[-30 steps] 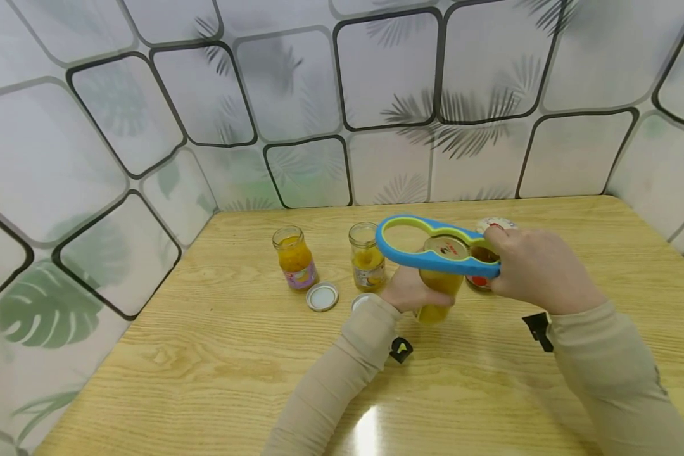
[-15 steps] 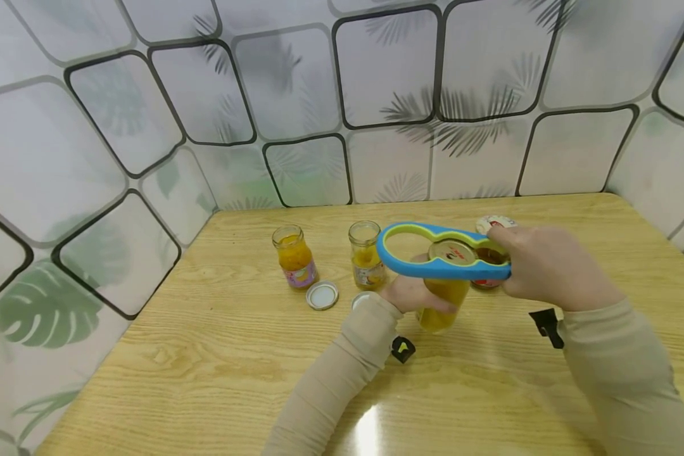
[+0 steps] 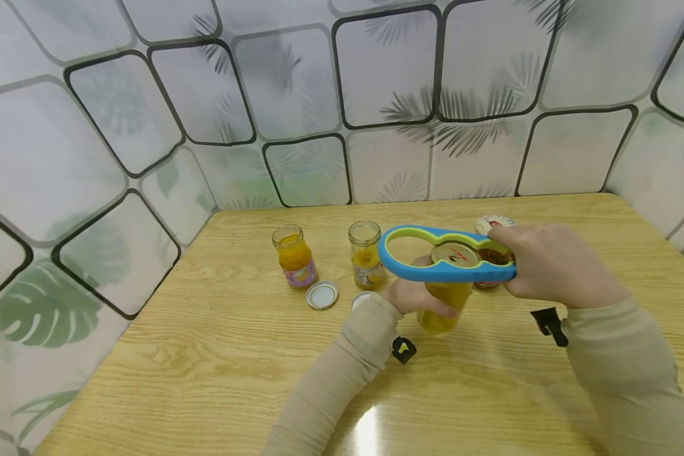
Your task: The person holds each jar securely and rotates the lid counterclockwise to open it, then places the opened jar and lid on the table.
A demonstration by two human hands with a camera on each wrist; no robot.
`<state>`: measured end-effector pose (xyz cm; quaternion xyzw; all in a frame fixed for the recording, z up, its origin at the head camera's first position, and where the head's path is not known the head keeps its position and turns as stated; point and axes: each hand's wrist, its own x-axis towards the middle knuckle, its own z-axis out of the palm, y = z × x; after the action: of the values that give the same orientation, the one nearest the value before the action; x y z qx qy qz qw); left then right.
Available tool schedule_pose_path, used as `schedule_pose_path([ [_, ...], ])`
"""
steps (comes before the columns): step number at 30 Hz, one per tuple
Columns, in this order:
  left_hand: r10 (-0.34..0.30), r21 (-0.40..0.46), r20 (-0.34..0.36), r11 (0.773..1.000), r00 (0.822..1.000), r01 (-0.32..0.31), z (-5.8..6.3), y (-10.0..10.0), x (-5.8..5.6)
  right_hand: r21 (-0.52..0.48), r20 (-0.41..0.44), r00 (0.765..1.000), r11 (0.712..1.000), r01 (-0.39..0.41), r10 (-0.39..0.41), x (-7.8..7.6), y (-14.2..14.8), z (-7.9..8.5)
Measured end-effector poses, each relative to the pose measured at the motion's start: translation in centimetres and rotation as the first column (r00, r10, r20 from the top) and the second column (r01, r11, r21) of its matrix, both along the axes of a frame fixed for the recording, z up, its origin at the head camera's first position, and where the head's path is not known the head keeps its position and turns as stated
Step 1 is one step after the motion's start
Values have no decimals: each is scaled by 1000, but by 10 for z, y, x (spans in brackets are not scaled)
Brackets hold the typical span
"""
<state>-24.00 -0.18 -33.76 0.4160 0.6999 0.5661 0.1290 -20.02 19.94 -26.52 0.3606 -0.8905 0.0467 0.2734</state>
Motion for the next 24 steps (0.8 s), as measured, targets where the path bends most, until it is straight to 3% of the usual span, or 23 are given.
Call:
schedule_pose_path([
  [7,-21,12,61,1000,998,20,1,0,1,-1,29,1000,1000,4,-4,1,0,1],
  [13,-97,-16,90,995,991,99,1,-1,2,-12,51,998,1000,-29,30,0,2,0],
  [16,-137,11,74,991,988,137,2,0,2,-29,65,997,999,-41,43,-1,3,0],
  [19,-180,90,37,980,983,177,2,2,0,-43,72,996,998,-49,52,-1,3,0],
  [24,-197,175,-18,965,980,197,2,5,-3,-61,56,995,995,-85,88,-3,3,1],
])
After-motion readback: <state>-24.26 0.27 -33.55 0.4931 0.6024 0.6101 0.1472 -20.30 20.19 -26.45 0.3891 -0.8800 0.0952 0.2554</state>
